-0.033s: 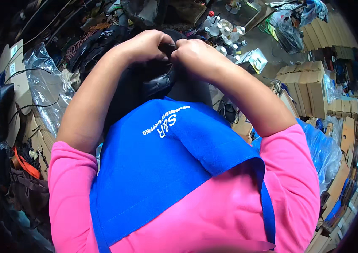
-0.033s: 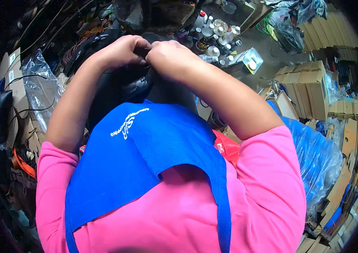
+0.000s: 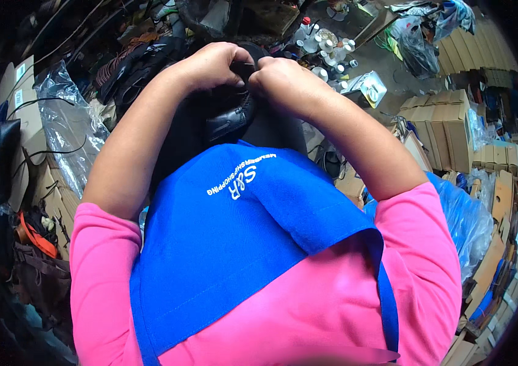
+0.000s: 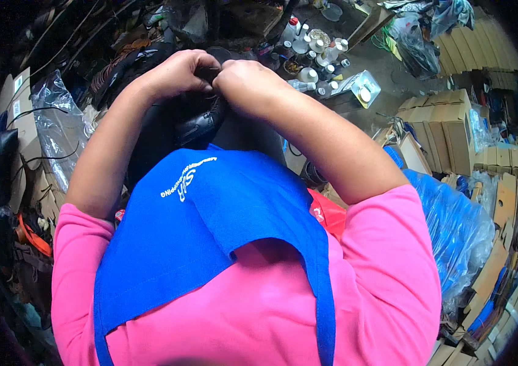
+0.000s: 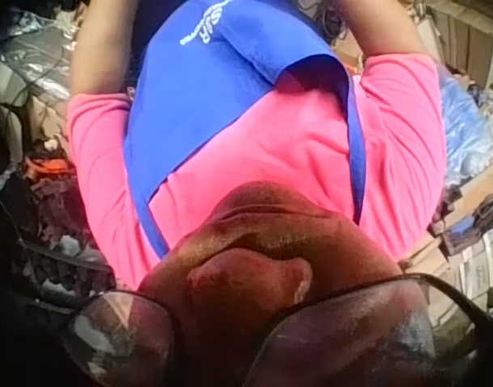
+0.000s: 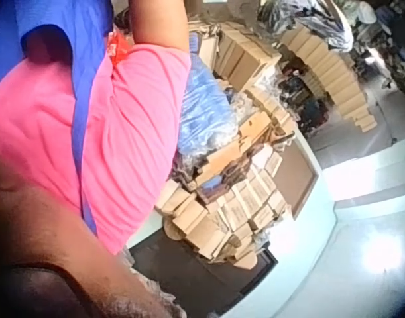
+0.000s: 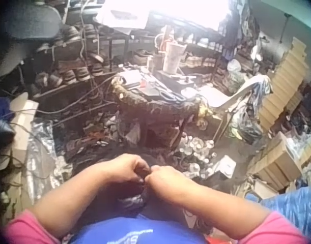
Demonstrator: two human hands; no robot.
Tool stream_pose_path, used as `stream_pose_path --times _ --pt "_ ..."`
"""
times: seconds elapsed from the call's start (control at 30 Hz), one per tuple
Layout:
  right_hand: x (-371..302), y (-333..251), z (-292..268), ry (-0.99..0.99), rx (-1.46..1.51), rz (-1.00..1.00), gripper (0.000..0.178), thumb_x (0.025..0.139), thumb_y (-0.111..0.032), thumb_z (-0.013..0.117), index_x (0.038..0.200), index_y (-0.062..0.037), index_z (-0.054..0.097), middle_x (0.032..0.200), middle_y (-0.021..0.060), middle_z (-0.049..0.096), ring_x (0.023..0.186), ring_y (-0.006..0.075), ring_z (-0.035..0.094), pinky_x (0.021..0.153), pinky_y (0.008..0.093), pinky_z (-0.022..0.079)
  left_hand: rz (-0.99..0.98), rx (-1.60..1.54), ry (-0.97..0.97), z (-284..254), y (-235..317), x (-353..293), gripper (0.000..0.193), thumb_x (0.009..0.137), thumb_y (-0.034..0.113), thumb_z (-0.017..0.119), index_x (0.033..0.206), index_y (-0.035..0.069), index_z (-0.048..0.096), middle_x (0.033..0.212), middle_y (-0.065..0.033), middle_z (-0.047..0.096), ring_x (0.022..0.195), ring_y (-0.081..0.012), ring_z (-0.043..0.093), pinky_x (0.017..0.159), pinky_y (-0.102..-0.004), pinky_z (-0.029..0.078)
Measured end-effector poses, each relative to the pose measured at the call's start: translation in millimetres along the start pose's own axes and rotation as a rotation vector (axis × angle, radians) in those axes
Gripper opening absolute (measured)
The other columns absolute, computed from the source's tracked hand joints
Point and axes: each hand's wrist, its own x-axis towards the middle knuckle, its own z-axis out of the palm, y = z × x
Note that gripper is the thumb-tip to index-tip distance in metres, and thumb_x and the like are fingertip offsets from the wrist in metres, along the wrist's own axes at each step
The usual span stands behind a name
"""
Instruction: The person is lacing a black shoe held in their lap.
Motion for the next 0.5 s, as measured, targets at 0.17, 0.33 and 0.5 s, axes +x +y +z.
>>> stream_pose_path --times 0.17,0.33,0.5 --pt "0.5 12.9 12.3 -0.030 0.419 0.187 0.017 0.076 -0.015 0.068 0.092 -0.0086 0.070 0.083 0.0139 0.065 0.082 0.0280 0.063 0.074 0.0352 0.050 0.155 0.141 0.329 13.0 -3.6 -11.7 0.049 0.061 0.010 0.079 0.107 0.009 0.061 0.110 -0.0101 0.056 0.107 -0.0272 0.055 0.092 -0.0353 0.045" --pt "-15.8 25.7 14.1 0.120 0.414 0.089 0.016 0.075 -0.015 0.070 0.090 -0.0103 0.072 0.082 0.0108 0.062 0.079 0.0244 0.062 0.072 0.0339 0.050 0.132 0.158 0.540 17.6 2.6 -47.6 0.047 0.065 0.013 0.078 0.107 0.008 0.060 0.108 -0.0099 0.057 0.107 -0.0299 0.055 0.092 -0.0359 0.045" --pt "-9.2 20.1 6.1 0.125 0.261 0.038 0.015 0.074 -0.014 0.068 0.088 -0.0106 0.072 0.082 0.0121 0.060 0.080 0.0285 0.061 0.072 0.0374 0.050 0.042 0.176 0.367 16.7 -6.4 -77.5 0.030 0.072 0.010 0.073 0.099 0.006 0.064 0.108 -0.0090 0.058 0.100 -0.0273 0.059 0.086 -0.0351 0.047"
